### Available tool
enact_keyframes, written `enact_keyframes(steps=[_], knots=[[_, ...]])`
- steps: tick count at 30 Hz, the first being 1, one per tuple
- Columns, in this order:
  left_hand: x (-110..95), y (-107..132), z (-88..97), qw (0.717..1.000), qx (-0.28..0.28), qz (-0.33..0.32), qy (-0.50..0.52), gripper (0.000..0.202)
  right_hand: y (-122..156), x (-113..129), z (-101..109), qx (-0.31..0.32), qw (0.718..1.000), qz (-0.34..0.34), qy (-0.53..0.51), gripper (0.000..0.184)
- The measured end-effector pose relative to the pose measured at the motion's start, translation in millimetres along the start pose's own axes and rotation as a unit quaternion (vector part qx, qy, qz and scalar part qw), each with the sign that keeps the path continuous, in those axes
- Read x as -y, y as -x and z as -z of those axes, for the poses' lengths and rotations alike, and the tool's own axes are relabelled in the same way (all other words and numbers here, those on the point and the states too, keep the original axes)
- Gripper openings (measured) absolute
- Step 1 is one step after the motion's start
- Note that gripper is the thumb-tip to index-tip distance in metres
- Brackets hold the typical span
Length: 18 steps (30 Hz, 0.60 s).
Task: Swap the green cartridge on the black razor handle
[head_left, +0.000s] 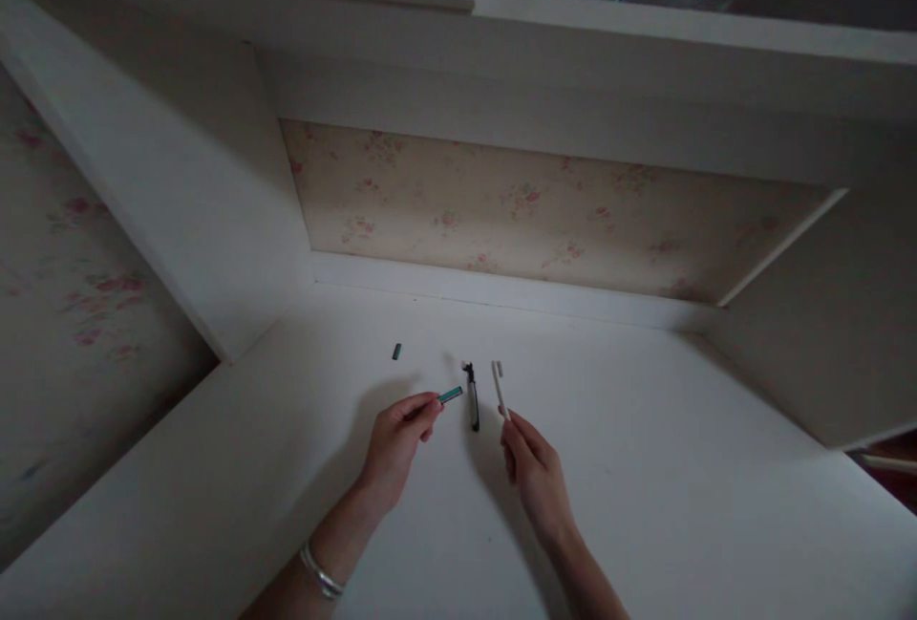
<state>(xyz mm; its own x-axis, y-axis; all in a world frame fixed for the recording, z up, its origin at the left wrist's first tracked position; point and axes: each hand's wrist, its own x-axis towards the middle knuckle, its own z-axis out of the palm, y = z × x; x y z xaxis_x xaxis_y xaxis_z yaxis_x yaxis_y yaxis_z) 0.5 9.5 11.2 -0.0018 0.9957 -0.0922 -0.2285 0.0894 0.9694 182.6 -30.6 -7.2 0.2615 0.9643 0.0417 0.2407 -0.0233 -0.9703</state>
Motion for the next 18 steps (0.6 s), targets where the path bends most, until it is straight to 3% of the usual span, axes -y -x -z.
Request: enact_keyframes(steps=[4, 8, 11, 18], knots=[[0, 0, -0.6, 1.0, 0.002, 0.013, 0.01, 0.037, -25, -12, 38, -0.043, 0.972, 0.071, 0.218, 0.045], [0, 1, -0.8, 1.0, 0.014, 0.019, 0.011, 0.036, -46, -26, 76, -0.078, 0.888, 0.028, 0.451, 0.041], [1, 1, -0.6, 1.0, 0.016, 0.022, 0.007, 0.035, -56, -34, 97, -0.087, 0.858, -0.008, 0.507, 0.039], [3, 1, -1.0, 0.999, 0.02, 0.028, 0.005, 0.035, -67, -46, 107, -0.084, 0.842, -0.041, 0.532, 0.035]])
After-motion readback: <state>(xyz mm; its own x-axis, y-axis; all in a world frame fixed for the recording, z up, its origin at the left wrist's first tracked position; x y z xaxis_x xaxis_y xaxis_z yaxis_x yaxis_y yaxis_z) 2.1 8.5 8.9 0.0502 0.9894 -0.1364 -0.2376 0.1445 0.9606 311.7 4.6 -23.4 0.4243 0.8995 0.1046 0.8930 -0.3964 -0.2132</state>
